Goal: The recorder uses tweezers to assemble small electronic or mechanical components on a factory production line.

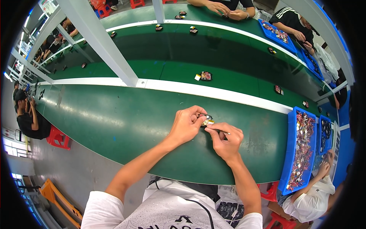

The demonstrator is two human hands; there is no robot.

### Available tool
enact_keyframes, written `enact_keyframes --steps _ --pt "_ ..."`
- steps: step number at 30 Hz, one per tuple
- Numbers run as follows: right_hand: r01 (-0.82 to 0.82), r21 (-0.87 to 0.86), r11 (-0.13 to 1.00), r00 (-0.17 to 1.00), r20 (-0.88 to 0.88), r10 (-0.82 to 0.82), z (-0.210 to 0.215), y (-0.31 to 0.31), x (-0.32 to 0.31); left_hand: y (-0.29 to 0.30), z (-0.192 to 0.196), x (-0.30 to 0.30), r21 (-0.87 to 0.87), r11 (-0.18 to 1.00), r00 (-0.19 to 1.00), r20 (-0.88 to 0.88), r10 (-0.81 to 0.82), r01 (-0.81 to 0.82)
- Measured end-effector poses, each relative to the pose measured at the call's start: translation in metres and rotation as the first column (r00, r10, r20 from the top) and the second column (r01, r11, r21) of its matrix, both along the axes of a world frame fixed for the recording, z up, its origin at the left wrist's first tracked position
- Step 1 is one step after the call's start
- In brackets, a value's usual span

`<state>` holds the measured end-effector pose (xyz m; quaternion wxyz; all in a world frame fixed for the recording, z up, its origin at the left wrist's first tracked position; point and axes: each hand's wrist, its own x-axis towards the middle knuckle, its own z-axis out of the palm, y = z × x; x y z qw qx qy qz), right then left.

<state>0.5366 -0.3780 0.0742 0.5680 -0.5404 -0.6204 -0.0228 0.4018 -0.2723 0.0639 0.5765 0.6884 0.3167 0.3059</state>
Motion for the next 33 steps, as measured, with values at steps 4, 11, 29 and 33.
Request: enact_keyframes --steps 4,11,29,33 --pt "0.028 -0.06 0.998 1.0 0.005 -0.028 0.006 -0.004 -0.001 -0.002 0.005 0.001 -0.038 0.999 0.999 0.039 0.033 -0.031" --pt "0.19 -0.003 0.982 0.965 -0.182 -0.188 0.021 -0.008 0.009 0.059 0.036 0.011 -0.121 0.987 0.993 0.04 0.112 -0.107" --pt "0.156 -0.017 0.988 0.988 -0.009 -0.156 0.053 -0.021 0.0 0.101 0.053 0.024 0.373 0.912 0.898 -0.32 0.301 -0.173" --pt "0.156 -0.021 0.988 0.988 0.012 -0.156 0.057 -0.02 -0.001 0.113 0.052 0.025 0.384 0.886 0.839 -0.363 0.404 -0.26"
